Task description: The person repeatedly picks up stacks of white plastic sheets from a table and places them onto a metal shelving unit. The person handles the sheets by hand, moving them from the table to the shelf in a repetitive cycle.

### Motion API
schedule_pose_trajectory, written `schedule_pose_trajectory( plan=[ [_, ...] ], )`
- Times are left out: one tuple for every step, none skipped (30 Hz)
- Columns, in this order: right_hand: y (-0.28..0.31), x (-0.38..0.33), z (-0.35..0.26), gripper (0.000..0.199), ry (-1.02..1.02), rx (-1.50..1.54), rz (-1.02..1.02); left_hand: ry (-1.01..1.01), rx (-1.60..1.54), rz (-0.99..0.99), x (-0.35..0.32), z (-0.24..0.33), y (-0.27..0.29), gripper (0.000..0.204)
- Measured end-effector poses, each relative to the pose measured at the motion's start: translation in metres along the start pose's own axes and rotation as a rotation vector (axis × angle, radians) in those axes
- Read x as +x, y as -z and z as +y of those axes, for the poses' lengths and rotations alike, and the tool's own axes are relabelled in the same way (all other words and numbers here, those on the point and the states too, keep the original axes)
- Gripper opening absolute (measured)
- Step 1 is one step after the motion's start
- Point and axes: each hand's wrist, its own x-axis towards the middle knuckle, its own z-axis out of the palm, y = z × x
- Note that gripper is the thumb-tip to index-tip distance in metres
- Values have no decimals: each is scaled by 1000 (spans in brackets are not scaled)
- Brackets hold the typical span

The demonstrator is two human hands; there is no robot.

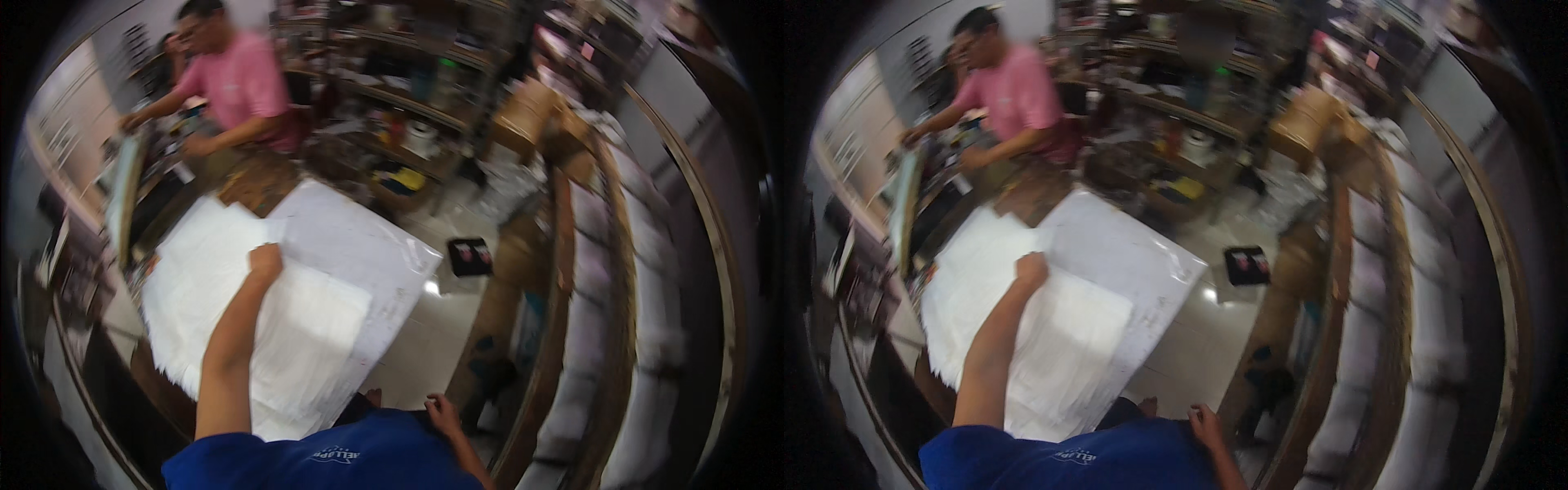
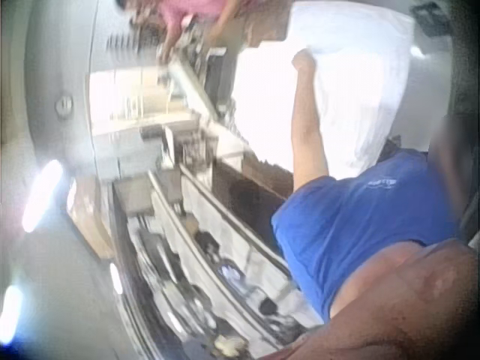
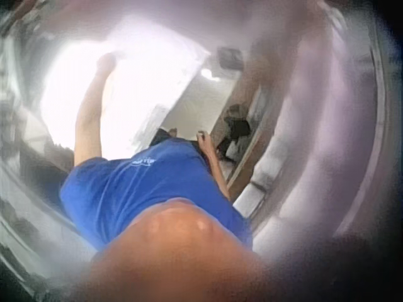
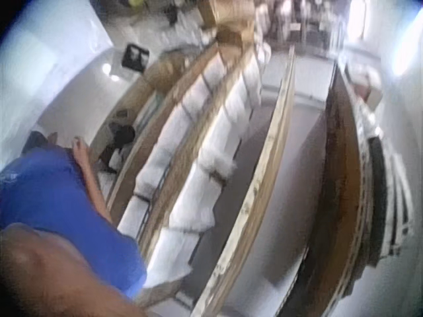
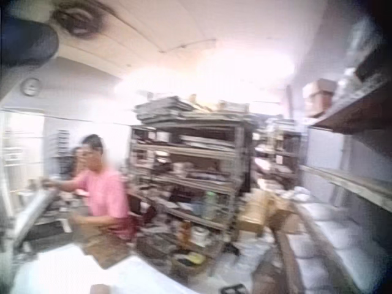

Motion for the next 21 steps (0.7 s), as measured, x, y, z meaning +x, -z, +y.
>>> schedule_pose_trajectory(
  plan=[
    [0, 0, 9, 31, 0, -6, 3, -51, -48, 67, -2, -1, -3, 18],
    [1, 0, 2, 31, 1, 0, 7, -105, -86, 111, -10, 6, 1, 18],
    [3, -1, -7, 31, -6, 11, 27, -172, -102, 90, -19, 25, 12, 17],
    [-1, 0, 2, 32, 35, 89, 68, -283, -195, 138, -35, 51, 22, 15],
    [6, 2, -12, 36, -16, 151, -24, -361, -278, 149, -59, 79, 38, 12],
    [3, 5, -15, 32, 28, 143, 48, -461, -370, 125, -80, 105, 49, 11],
    [2, 8, -16, 34, 88, 250, 92, -555, -464, 99, -100, 132, 55, 10],
    [11, 7, -33, 41, 67, 280, 93, -644, -535, 83, -121, 157, 59, 9],
    [15, 4, -48, 45, 90, 350, 164, -724, -607, 67, -144, 180, 65, 8],
    [22, 0, -62, 49, 134, 412, 223, -783, -676, 61, -167, 199, 67, 7],
    [37, -9, -87, 51, 133, 426, 217, -809, -694, 31, -189, 211, 68, 7],
    [50, -19, -107, 53, 128, 441, 223, -845, -714, -3, -208, 225, 66, 8],
    [58, -26, -118, 52, 168, 417, 260, -897, -741, -57, -227, 234, 65, 8],
    [63, -34, -125, 51, 207, 395, 297, -947, -764, -112, -245, 241, 62, 8],
    [63, -42, -126, 50, 247, 370, 330, -1000, -751, -135, -262, 245, 59, 8],
    [61, -47, -119, 45, 310, 304, 374, -1052, -737, -158, -278, 248, 56, 9],
    [60, -52, -110, 41, 372, 232, 421, -1107, -727, -178, -291, 251, 53, 9],
    [57, -58, -102, 37, 433, 158, 465, -1141, -680, -192, -304, 251, 49, 9],
    [54, -67, -93, 32, 381, 188, 437, -1173, -633, -205, -316, 249, 45, 9],
    [54, -76, -86, 28, 335, 214, 409, -1204, -589, -212, -329, 249, 44, 9],
    [53, -84, -80, 25, 289, 241, 380, -1204, -600, -126, -343, 249, 46, 8]
  ],
)
